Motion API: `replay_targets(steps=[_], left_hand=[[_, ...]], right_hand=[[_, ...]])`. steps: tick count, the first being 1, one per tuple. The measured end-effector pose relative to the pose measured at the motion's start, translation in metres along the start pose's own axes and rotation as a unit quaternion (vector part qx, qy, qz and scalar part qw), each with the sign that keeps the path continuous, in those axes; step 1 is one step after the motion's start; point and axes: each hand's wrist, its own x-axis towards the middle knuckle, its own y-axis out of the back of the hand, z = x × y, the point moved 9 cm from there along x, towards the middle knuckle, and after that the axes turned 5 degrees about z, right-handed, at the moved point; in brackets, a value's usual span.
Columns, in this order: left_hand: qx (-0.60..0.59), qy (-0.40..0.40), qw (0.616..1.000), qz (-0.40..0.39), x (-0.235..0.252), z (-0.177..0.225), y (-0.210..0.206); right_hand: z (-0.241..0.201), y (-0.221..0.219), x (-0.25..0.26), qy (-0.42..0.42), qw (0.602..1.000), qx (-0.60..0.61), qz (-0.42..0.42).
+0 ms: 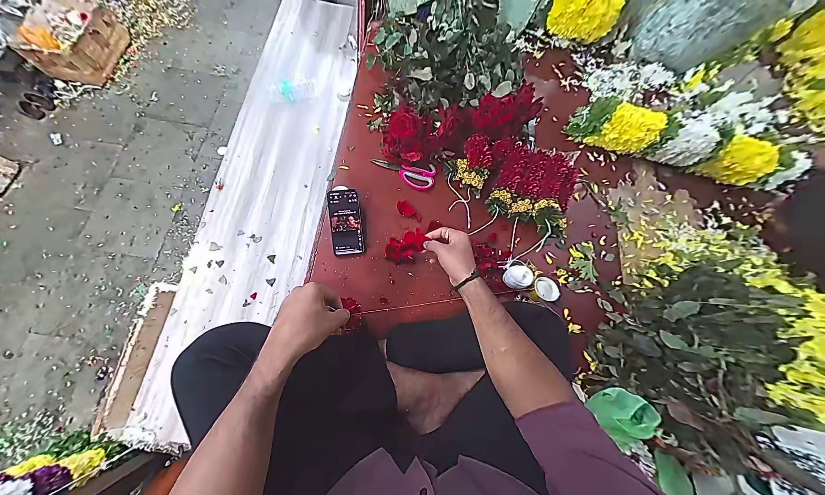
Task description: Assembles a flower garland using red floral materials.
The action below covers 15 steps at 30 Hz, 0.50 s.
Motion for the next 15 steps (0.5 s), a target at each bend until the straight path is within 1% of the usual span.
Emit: replay_targets(steps=[4,7,10,12,15], left_hand=[[0.0,0.0,1.0,-0.005,0.0,0.001,-0.003],[-0.038,-0.003,0.999,-0.006,0.002,0.001,-0.007],[-0.138,0.007,0.99,-0.034,0.002,0.003,-0.013],[-0.223,0.02,0.973,-0.05,0.0,0.006,-0.018],[-0.307,0.037,0.949,-0.056,-0.004,0.014,-0.021]], right_hand=[[-0.015,0.003,-0.041,0.004,0.995,0.094,-0.028],[-0.039,-0.001,-0.081,0.029,0.989,0.127,-0.068],[-0.062,-0.02,-0.115,0.059,0.976,0.166,-0.125],[-0.074,-0.033,-0.135,0.075,0.969,0.179,-0.154],[-0.087,-0.047,-0.151,0.125,0.959,0.168,-0.192]])
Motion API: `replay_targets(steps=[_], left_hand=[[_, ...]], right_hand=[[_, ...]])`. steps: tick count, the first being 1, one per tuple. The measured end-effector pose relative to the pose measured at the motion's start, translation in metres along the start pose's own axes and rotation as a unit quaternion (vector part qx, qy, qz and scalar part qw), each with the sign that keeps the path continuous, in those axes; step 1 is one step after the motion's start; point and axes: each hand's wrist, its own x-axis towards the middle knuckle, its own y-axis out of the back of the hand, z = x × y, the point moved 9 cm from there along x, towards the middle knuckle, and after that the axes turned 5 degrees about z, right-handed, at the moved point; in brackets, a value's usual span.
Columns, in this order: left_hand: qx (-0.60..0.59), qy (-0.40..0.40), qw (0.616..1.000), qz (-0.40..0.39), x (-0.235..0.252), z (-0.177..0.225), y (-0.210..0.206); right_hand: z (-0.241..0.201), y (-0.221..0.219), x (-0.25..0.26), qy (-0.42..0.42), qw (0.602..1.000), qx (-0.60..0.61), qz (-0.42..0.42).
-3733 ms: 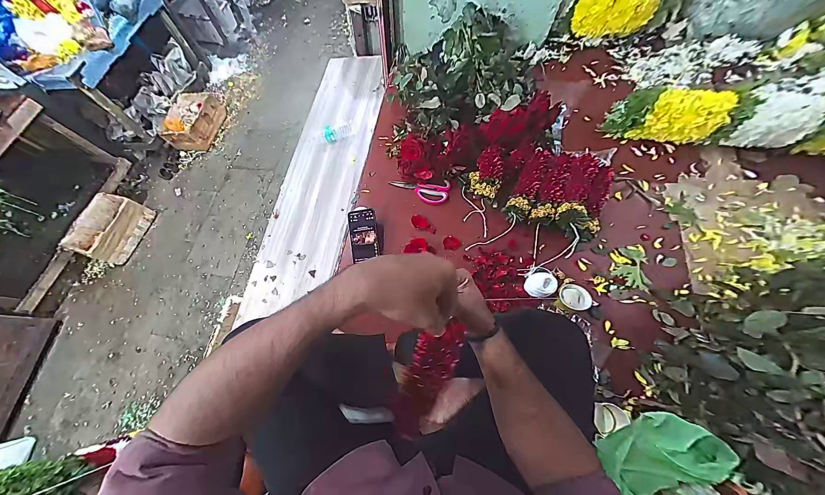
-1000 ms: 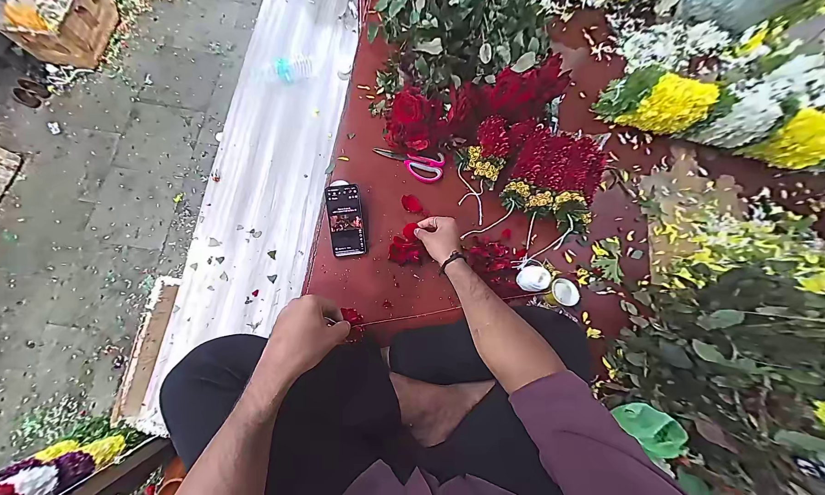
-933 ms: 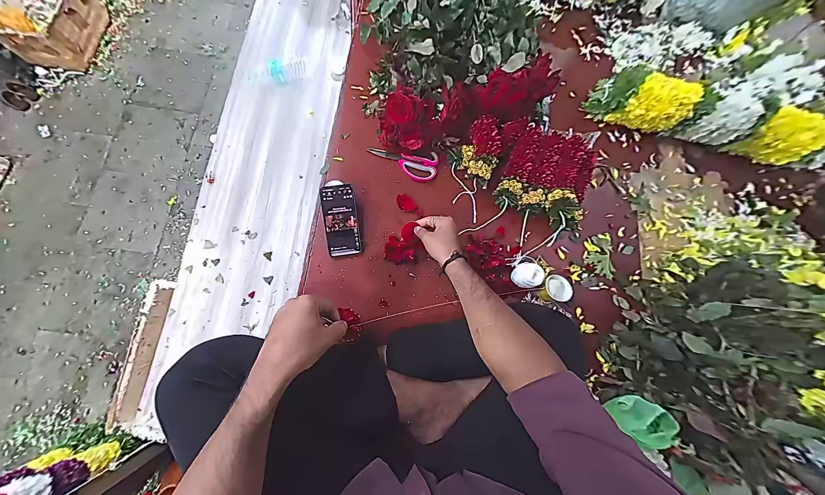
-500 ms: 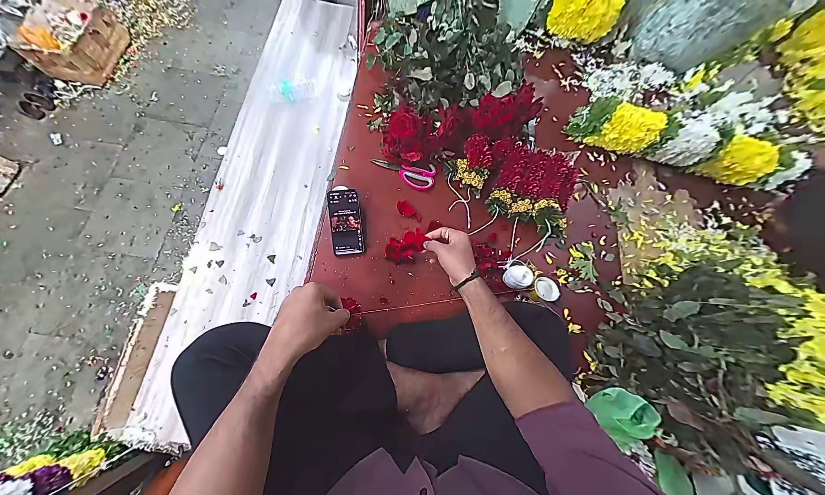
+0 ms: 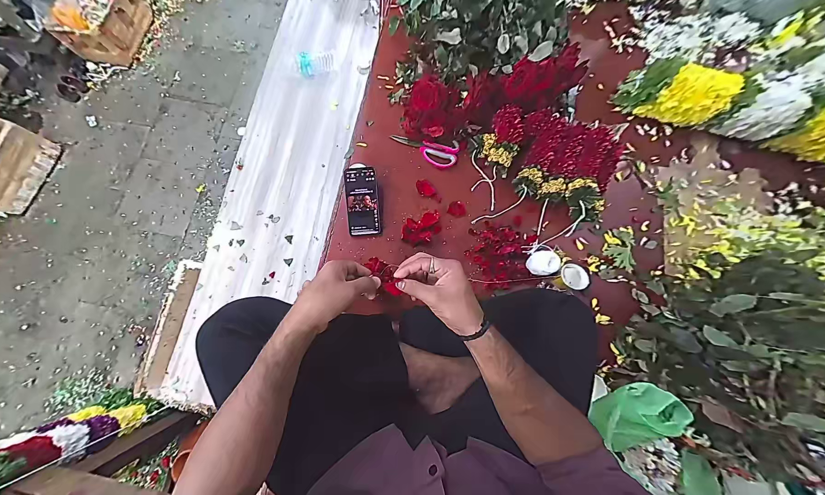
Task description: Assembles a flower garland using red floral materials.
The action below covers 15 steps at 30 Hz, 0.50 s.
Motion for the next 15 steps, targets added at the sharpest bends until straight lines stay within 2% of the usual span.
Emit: replay_targets(steps=[3,9,12,15], left_hand=[[-0.056,0.005,0.998,-0.014,0.0,0.001,-0.008],[-0.108,0.001,0.994,-0.013,0.003,0.001,-0.017],[-0.12,0.004,0.993,0.0,0.004,0.0,-0.012],[-0.138,0.003,0.99,0.001,0.005,-0.002,-0.009]], right_hand=[[-0.003,-0.01,-0.001,0.021,0.999,-0.023,-0.022],[-0.001,-0.008,-0.003,-0.003,1.0,0.022,-0.011],[-0.004,-0.011,-0.001,-0.006,0.997,0.048,-0.06],[-0.007,-0.015,-0.002,0.022,0.995,-0.007,-0.096]])
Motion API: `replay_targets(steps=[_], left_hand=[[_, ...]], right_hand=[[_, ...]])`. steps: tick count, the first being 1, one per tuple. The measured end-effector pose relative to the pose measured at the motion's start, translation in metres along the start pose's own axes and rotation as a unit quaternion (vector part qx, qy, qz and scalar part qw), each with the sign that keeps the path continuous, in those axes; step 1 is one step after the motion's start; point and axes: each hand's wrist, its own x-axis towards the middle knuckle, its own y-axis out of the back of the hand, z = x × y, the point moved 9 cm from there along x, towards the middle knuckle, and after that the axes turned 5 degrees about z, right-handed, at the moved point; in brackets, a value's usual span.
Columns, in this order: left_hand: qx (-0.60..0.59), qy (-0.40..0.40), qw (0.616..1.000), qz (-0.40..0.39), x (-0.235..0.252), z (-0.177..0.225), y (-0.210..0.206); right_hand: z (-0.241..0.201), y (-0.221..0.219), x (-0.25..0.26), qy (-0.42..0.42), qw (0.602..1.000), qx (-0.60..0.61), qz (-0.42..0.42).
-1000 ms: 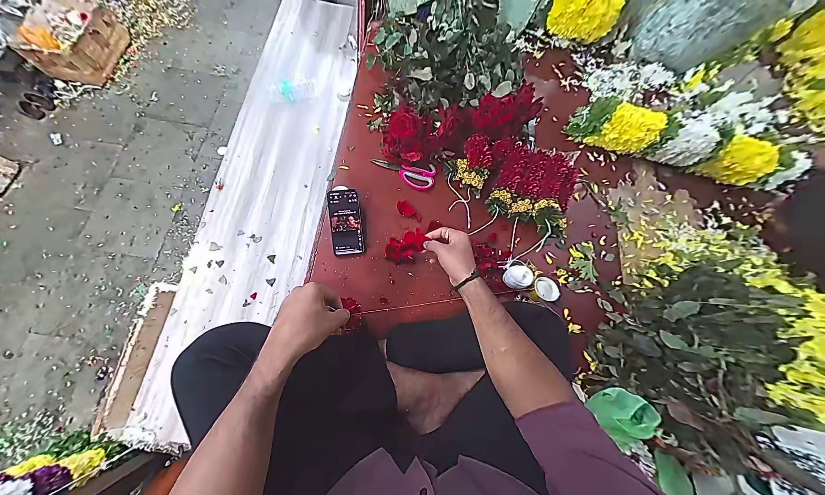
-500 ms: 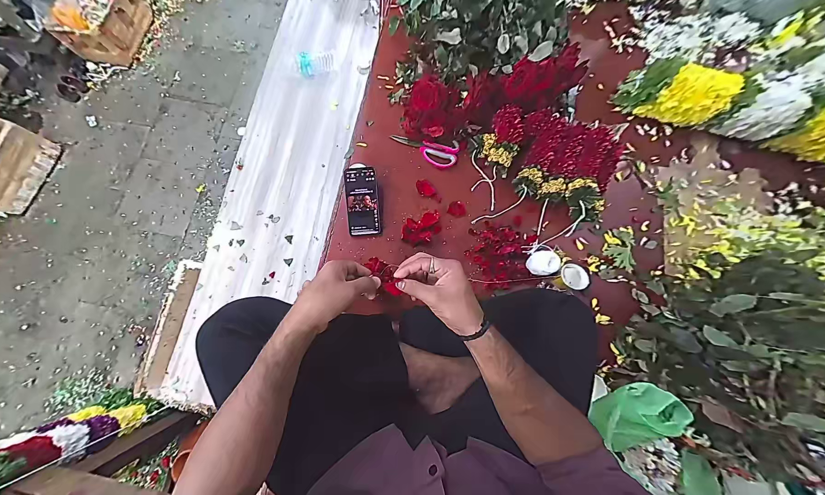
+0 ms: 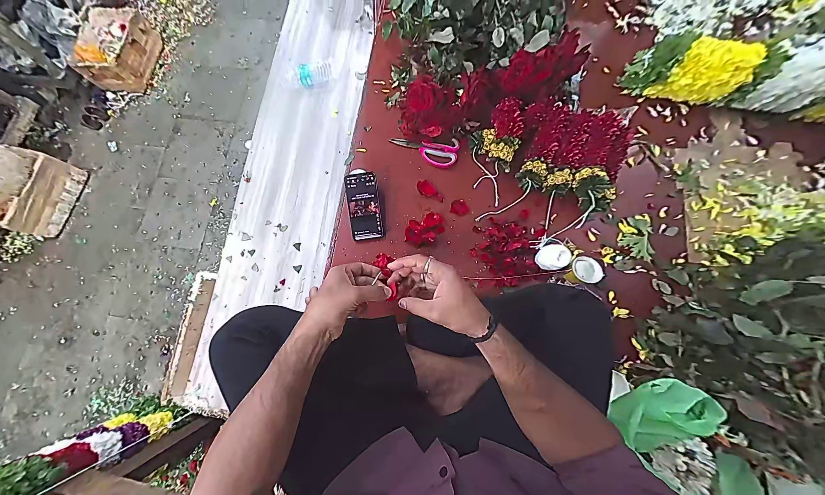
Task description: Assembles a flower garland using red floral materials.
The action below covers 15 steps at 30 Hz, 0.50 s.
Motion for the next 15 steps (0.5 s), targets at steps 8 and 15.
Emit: replay_targets(steps=[8,15], left_hand=[[0.009,0.002,1.0,0.002,0.002,-0.002,-0.001],[0.015,0.0,1.0,-0.021,-0.001,0.0,-0.005]], right_hand=[[-0.004,0.001,-0.003,0.051,0.996,-0.04,0.057],[0.01,0.003,-0.004,-0.035,0.991,0.067,0.106]])
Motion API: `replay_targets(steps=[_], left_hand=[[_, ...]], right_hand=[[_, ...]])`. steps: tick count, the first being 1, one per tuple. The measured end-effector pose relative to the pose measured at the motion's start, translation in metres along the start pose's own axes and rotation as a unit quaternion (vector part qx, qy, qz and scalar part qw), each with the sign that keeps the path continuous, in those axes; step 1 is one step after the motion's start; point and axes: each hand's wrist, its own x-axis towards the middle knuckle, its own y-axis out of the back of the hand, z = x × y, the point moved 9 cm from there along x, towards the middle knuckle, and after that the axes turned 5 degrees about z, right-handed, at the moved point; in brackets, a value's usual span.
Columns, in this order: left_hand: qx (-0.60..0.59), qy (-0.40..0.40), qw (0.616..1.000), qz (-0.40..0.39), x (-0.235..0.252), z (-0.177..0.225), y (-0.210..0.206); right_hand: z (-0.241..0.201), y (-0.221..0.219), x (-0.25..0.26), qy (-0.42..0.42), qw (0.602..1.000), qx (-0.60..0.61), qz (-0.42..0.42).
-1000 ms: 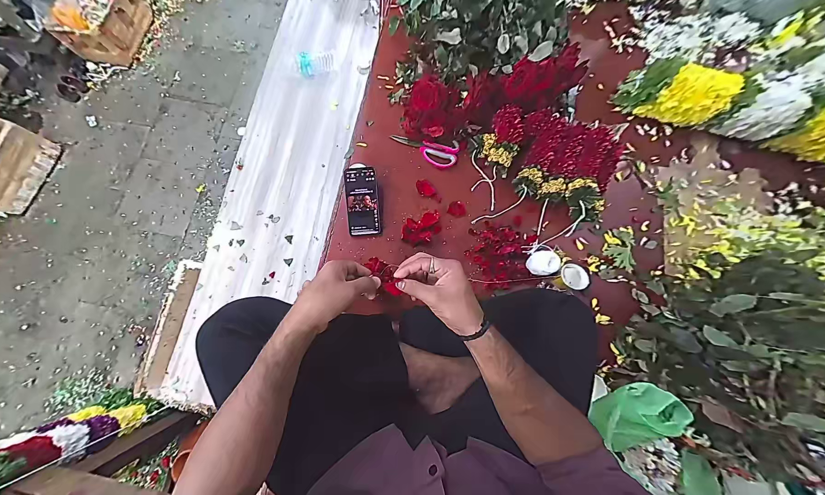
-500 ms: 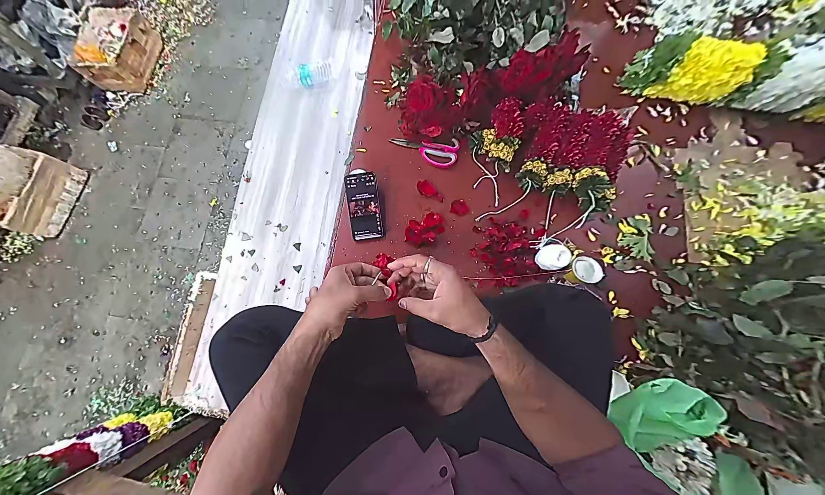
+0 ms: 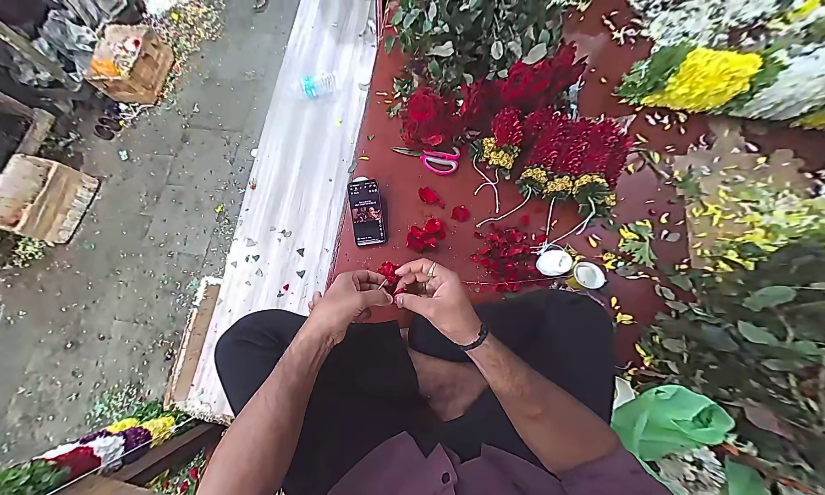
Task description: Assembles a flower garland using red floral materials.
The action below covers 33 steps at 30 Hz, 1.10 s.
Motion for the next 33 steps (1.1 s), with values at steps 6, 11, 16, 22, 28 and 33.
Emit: replay_targets(steps=[6,11,16,22,28,33], left_hand=[[0.046,-0.028,0.998,0.042,0.001,0.005,0.006],[0.074,-0.086,0.993,0.028,-0.003,0.016,-0.004],[0.121,-0.124,0.984,0.041,0.0,0.017,-0.001],[0.21,-0.113,0.97,0.054,0.001,0.017,0.004],[0.225,-0.025,0.972,0.065,-0.01,0.043,0.017],[0.197,0.032,0.978,0.064,-0.012,0.057,0.029]], right_hand=[[0.012,0.008,-0.004,-0.084,0.988,0.099,0.089],[0.026,0.012,-0.005,-0.09,0.982,0.088,0.141],[0.032,0.01,-0.007,-0.105,0.98,0.073,0.149],[0.043,0.009,-0.004,-0.174,0.982,0.013,0.067],[0.005,0.019,0.016,0.038,0.974,-0.222,-0.016],[0.002,0.019,0.017,0.048,0.987,-0.13,-0.085]])
